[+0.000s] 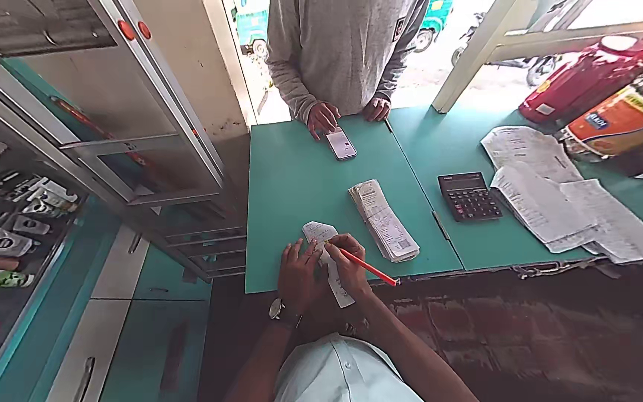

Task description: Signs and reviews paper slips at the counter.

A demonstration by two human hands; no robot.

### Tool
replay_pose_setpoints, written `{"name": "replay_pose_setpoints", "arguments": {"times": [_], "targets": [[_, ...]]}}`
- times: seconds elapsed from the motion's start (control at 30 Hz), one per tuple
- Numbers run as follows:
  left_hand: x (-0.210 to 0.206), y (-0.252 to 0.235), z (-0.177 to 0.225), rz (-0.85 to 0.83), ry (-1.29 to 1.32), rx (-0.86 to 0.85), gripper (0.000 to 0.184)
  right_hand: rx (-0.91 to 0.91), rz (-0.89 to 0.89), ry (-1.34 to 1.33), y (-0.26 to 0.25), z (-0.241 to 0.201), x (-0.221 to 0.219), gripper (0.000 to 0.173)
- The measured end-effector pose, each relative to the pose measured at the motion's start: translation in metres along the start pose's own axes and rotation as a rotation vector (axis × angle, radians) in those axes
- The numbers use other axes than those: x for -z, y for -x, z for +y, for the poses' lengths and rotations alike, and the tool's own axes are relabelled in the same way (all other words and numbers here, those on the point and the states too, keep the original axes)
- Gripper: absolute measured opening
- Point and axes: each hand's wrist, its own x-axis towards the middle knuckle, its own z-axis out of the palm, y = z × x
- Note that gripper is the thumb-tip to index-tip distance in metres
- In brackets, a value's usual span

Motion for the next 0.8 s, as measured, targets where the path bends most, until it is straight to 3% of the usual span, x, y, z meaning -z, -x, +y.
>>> {"name": "replay_pose_setpoints", "arguments": {"times": [0.23, 0.33, 0.4, 0.47, 0.63, 0.8], "targets": [[0.001, -0.001, 0.003, -0.004, -0.013, 0.013, 0.038, -0.028, 0.002, -0.087, -0.001, 0.002, 0.002, 0.008], [0.003, 0.0, 0.003, 0.003, 0.003, 0.015, 0.037, -0.215, 0.108, -0.316, -0.007, -0.002, 0.003, 0.012], [0.002, 0.0, 0.004, 0.003, -0.002, 0.016, 0.038, -0.356, 0.19, -0.449, -0.015, -0.011, 0.005, 0.024], [0.002, 0.0, 0.004, 0.004, -0.019, 0.014, 0.038, -0.393, 0.221, -0.502, -0.021, -0.019, 0.005, 0.031], [0.001, 0.001, 0.002, -0.017, -0.026, 0.011, 0.039, -0.087, -0.039, -0.204, -0.036, -0.02, 0.007, 0.022], [0.004, -0.001, 0.003, -0.011, -0.03, 0.0, 0.039, 0.011, -0.016, 0.028, -0.039, 0.005, 0.004, 0.019]]}}
